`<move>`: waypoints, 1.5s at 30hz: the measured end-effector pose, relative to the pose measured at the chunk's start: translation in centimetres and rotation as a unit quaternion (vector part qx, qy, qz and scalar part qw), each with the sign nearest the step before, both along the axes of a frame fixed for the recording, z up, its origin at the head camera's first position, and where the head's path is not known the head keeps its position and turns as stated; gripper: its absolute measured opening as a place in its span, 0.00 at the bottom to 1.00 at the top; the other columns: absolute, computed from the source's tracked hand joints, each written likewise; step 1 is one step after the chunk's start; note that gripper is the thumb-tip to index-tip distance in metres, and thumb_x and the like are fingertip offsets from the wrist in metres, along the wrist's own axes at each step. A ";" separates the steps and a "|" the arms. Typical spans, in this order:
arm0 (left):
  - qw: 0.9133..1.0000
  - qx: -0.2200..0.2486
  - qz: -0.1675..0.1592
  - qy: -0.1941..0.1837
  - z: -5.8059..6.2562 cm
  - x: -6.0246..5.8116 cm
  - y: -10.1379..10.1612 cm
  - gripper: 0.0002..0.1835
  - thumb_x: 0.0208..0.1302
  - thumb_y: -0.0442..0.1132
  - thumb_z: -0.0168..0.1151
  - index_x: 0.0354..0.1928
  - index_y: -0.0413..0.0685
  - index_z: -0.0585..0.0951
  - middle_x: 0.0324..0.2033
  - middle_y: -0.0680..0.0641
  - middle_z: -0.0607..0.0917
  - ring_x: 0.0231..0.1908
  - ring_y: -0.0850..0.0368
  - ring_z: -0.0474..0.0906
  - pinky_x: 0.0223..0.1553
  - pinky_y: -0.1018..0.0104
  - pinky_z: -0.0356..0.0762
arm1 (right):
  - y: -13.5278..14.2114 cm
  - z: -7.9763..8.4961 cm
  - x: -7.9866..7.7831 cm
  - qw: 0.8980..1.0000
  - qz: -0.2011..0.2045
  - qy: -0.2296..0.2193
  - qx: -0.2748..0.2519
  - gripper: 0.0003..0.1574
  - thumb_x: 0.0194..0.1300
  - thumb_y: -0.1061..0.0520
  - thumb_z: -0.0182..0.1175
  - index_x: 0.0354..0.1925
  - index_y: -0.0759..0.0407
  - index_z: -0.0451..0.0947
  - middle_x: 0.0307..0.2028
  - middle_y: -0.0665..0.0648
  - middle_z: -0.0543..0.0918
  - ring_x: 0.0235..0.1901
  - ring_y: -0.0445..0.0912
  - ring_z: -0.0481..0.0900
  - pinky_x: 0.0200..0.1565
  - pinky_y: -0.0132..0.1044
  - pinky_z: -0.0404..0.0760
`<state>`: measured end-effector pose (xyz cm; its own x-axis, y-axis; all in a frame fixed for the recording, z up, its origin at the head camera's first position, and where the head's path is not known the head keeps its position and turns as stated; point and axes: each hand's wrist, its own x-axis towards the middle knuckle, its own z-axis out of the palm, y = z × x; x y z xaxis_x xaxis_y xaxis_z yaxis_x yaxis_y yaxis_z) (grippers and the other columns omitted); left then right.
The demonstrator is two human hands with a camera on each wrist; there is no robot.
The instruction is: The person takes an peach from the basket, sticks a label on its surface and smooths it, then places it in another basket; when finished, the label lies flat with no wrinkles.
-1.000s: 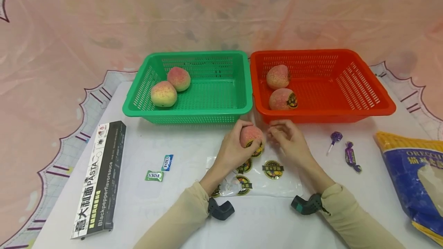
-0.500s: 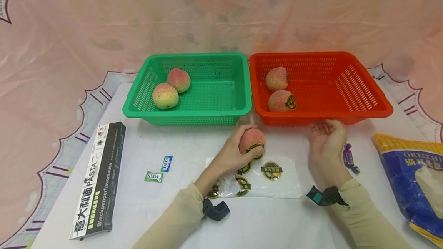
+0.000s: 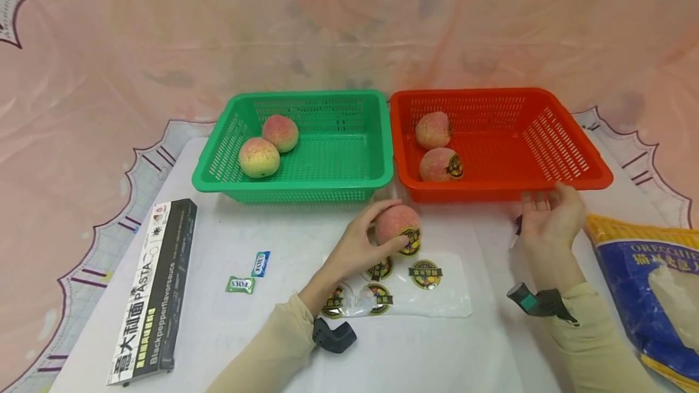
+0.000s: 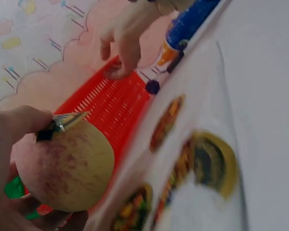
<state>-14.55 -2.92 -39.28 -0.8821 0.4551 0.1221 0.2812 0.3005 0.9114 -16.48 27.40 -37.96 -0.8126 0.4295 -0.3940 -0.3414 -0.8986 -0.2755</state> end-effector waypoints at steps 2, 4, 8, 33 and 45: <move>1.000 0.023 0.000 -0.001 1.3 0.4 0.5 0.30 0.54 0.43 0.63 0.59 0.58 0.65 0.55 0.52 0.69 0.53 0.56 0.69 0.51 0.59 0.72 | 0.0 0.0 0.0 1.000 -0.002 0.000 0.007 0.26 0.54 0.69 0.52 0.50 0.50 0.64 0.48 0.50 0.71 0.53 0.43 0.69 0.57 0.38 0.67; 0.999 0.048 0.000 0.007 2.4 0.6 1.2 0.30 0.53 0.42 0.63 0.59 0.58 0.65 0.55 0.53 0.69 0.54 0.58 0.68 0.52 0.59 0.71 | 0.0 -0.1 0.0 1.000 -0.003 -0.002 0.010 0.26 0.54 0.70 0.51 0.49 0.50 0.64 0.49 0.50 0.70 0.53 0.43 0.67 0.57 0.38 0.67; 0.997 0.072 0.000 0.035 4.8 0.7 2.9 0.29 0.53 0.41 0.63 0.58 0.57 0.66 0.55 0.55 0.70 0.53 0.60 0.67 0.51 0.62 0.71 | -0.1 -0.2 0.1 1.000 -0.002 -0.009 0.009 0.27 0.52 0.69 0.53 0.49 0.49 0.64 0.50 0.49 0.70 0.54 0.43 0.67 0.56 0.37 0.68; 0.983 0.052 0.161 -0.066 5.5 -7.9 17.5 0.33 0.45 0.57 0.66 0.55 0.67 0.63 0.50 0.60 0.71 0.45 0.66 0.72 0.45 0.70 0.74 | -0.5 -0.7 0.3 1.000 -0.010 -0.021 0.020 0.26 0.57 0.66 0.49 0.53 0.48 0.61 0.52 0.48 0.71 0.54 0.43 0.68 0.55 0.35 0.69; 0.983 -0.017 0.142 -0.112 4.5 -10.2 20.3 0.35 0.45 0.53 0.67 0.56 0.61 0.64 0.49 0.57 0.74 0.45 0.63 0.72 0.45 0.69 0.74 | -0.6 -0.7 0.3 0.999 -0.022 -0.016 0.041 0.29 0.54 0.66 0.51 0.54 0.48 0.60 0.53 0.48 0.69 0.55 0.44 0.67 0.57 0.36 0.67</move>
<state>-24.76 17.40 -34.79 -0.9771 0.1874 -0.1011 -0.0255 0.3687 0.9292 -16.16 26.82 -38.65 -0.7796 0.4967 -0.3814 -0.3706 -0.8569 -0.3584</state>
